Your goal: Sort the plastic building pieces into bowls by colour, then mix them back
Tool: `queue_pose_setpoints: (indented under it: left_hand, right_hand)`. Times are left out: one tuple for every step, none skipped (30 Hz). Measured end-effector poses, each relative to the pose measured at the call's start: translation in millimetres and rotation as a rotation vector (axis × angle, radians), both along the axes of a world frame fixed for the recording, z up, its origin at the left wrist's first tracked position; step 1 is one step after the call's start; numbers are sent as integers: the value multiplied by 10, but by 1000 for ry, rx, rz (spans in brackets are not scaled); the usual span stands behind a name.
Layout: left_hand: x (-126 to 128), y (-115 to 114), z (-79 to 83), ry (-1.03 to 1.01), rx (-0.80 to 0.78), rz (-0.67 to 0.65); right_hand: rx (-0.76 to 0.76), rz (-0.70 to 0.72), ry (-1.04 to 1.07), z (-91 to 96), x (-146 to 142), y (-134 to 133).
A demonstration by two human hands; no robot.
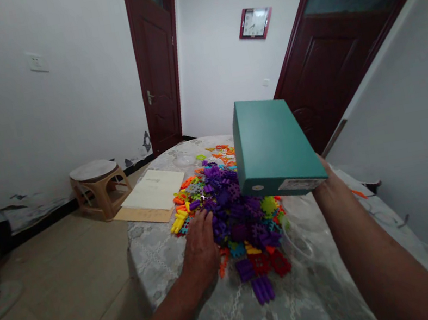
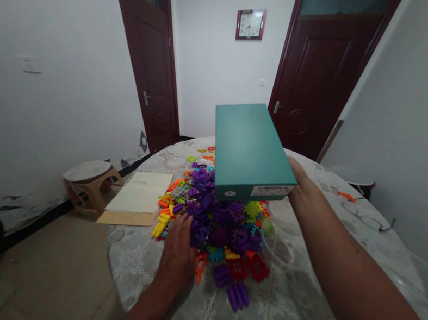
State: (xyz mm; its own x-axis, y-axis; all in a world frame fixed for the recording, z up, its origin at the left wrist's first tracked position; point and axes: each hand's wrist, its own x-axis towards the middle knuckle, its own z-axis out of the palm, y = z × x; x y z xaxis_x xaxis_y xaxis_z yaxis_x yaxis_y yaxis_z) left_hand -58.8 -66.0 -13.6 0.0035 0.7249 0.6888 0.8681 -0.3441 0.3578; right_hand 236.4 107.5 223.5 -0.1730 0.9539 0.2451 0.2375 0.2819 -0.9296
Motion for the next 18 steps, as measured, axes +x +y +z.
queue_pose_setpoints:
  left_hand:
    - [4,-16,42,2,0,-9]
    - [13,-36,92,1,-1,-20]
    - [29,-61,147,-3,-3,-34]
    - [52,-91,207,-6,-8,-53]
    - [84,-126,268,-4,-11,-83]
    - [125,-166,327,8,-22,-124]
    - [175,-210,379,32,-32,-183]
    - [231,-256,422,69,-52,-256]
    - [292,-302,454,115,-71,-340]
    - [355,-346,476,161,-93,-413]
    - [418,-384,489,209,-120,-477]
    - [477,-415,496,257,-138,-540]
    - [532,-436,497,305,-156,-589]
    - [581,-447,496,350,-169,-628]
    - [623,-445,494,392,-176,-658]
    - [660,-432,489,428,-174,-682]
    - [693,-409,481,457,-164,-701]
    - [721,-376,466,480,-147,-713]
  right_hand:
    - [32,-15,21,45,112,-9]
    - [53,-33,64,87,233,-16]
    - [55,-51,124,126,359,-21]
    - [65,-65,183,164,489,-26]
    - [78,-78,239,203,617,-32]
    - [98,-89,285,246,741,-39]
    - [129,-101,311,293,856,-48]
    - [171,-114,322,344,959,-57]
    - [224,-130,325,398,1050,-64]
    - [287,-151,325,453,1129,-68]
    - [354,-176,323,505,1198,-66]
    - [417,-199,308,552,1258,-57]
    - [479,-225,275,591,1312,-43]
    - [534,-254,212,618,1362,-23]
    - [582,-292,114,631,1411,0]
    - [618,-342,-22,630,1457,25]
    - [644,-403,-187,612,1503,53]
    - [658,-470,-364,578,1547,84]
